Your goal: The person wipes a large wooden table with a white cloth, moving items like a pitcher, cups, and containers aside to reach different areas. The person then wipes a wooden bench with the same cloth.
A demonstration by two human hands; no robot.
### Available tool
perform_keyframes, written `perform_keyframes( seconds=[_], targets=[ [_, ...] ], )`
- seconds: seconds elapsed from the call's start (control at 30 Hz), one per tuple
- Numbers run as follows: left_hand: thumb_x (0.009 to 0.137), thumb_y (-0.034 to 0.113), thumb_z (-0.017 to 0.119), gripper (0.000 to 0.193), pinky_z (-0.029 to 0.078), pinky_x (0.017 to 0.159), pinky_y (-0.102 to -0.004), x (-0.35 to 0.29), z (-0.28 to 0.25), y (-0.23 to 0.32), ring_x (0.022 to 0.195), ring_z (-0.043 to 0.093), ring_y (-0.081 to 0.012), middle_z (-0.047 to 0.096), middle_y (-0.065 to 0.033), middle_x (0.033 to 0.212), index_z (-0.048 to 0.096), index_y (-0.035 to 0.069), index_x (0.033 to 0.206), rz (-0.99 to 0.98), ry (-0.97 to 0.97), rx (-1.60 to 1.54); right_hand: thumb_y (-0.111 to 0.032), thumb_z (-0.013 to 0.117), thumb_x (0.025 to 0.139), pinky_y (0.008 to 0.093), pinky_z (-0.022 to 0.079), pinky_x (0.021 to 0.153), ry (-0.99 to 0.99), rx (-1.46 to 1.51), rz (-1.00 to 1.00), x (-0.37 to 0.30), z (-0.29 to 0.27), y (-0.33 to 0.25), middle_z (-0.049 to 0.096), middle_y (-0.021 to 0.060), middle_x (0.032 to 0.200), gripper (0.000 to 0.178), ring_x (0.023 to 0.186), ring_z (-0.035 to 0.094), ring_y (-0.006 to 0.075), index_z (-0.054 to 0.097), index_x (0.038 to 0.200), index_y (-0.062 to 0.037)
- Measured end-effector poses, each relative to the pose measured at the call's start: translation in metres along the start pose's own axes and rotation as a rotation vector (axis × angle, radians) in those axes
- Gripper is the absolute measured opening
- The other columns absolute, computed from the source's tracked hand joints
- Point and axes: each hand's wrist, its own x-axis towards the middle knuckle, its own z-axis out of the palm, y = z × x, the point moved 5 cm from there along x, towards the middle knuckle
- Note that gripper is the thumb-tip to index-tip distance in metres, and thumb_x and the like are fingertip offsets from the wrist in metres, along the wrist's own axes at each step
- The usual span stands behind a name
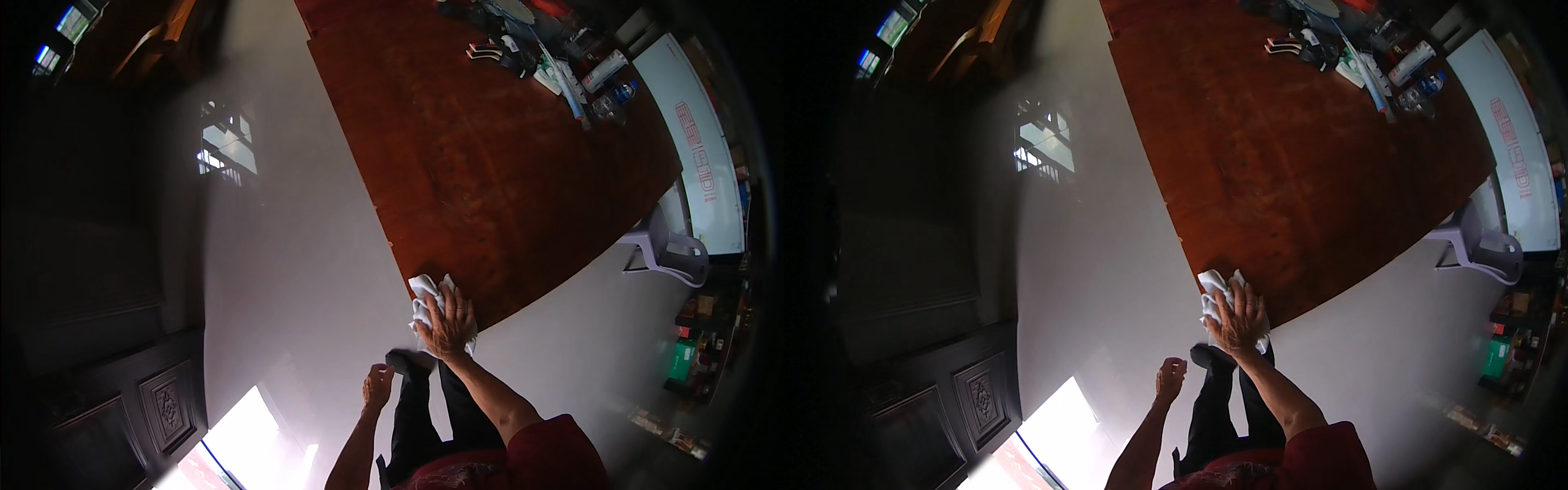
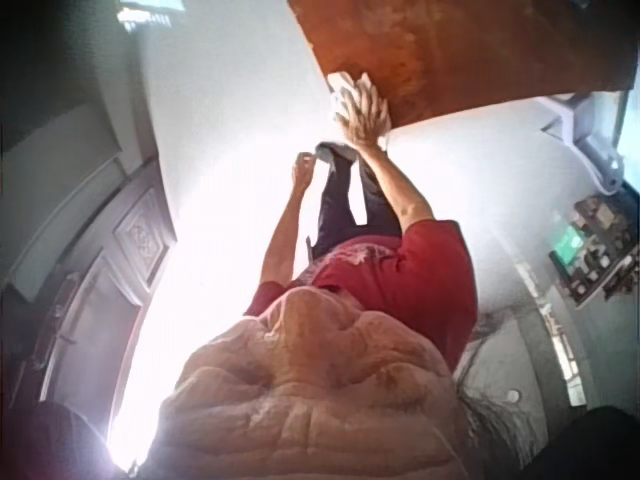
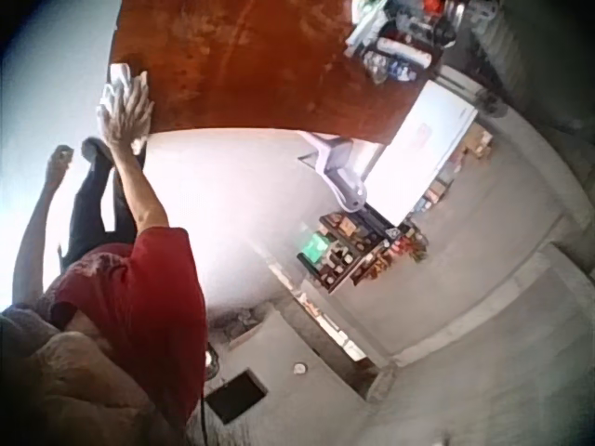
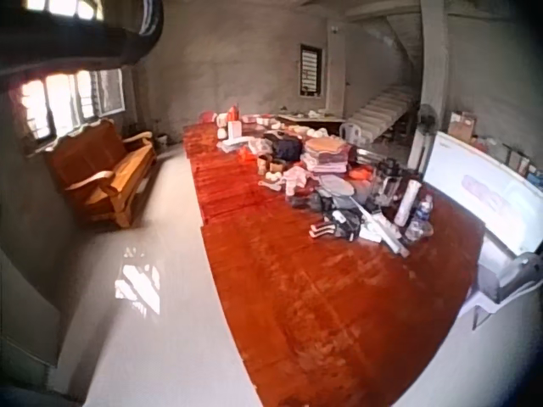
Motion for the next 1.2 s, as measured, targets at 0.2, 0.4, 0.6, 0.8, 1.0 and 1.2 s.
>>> perform_keyframes(
  seconds=[0.2,0.4,0.6,0.8,1.0,1.2],
  targets=[
    [0.087,0.036,0.061,0.03,0.05,0.075,-0.0465,0.008,-0.051,-0.063,0.086,0.066,-0.0357,0.07,-0.0159,0.088,0.062,0.01,0.102,0.005,0.034,0.045,-0.04,0.066,0.081,0.0595,0.025,0.106,0.073,-0.017,0.234,0.086,0.014,-0.019,0.031,0.0106,0.146,0.066,0.135,0.027,0.0362,0.039,0.139,-0.024],
    [0.087,0.035,0.06,0.029,0.051,0.072,-0.0462,0.055,-0.094,-0.039,0.08,0.067,-0.0355,0.07,-0.0152,0.083,0.061,0.009,0.1,0.051,0.041,0.011,-0.04,0.059,0.087,0.0594,0.023,0.107,0.17,-0.015,0.374,0.187,0.023,-0.027,0.029,0.0112,0.147,0.062,0.137,0.024,0.0367,0.035,0.142,-0.0238],
    [0.089,0.034,0.061,0.031,0.052,0.072,-0.0431,0.104,-0.136,0.004,0.083,0.067,-0.034,0.069,-0.0173,0.086,0.061,0.007,0.103,0.068,0.01,0.097,-0.041,0.061,0.085,0.0612,0.023,0.106,0.175,-0.036,0.408,0.266,0.038,-0.052,0.028,0.0123,0.147,0.064,0.137,0.024,0.0377,0.036,0.141,-0.0235],
    [0.09,0.034,0.062,0.03,0.052,0.07,-0.0428,0.15,-0.186,0.061,0.082,0.067,-0.0341,0.069,-0.0173,0.086,0.06,0.007,0.102,0.176,0.011,0.067,-0.045,0.067,0.079,0.0629,0.024,0.105,0.137,0.033,0.328,0.356,0.035,-0.092,0.028,0.0149,0.145,0.07,0.135,0.024,0.041,0.038,0.139,-0.0225],
    [0.09,0.035,0.06,0.03,0.051,0.074,-0.044,0.2,-0.242,0.097,0.084,0.066,-0.0349,0.069,-0.0179,0.088,0.06,0.007,0.103,0.068,0.024,0.12,-0.042,0.058,0.087,0.0596,0.024,0.107,0.159,-0.004,0.384,0.459,0.051,-0.113,0.029,0.0114,0.147,0.058,0.138,0.024,0.0357,0.04,0.139,-0.0227],
    [0.087,0.036,0.062,0.032,0.051,0.077,-0.0451,0.265,-0.303,0.11,0.087,0.066,-0.0359,0.069,-0.0181,0.09,0.062,0.007,0.102,-0.023,0.05,0.175,-0.044,0.06,0.085,0.0592,0.026,0.106,0.216,-0.04,0.313,0.555,0.062,-0.123,0.035,0.0097,0.144,0.056,0.135,0.03,0.0351,0.046,0.136,-0.023]
  ],
)
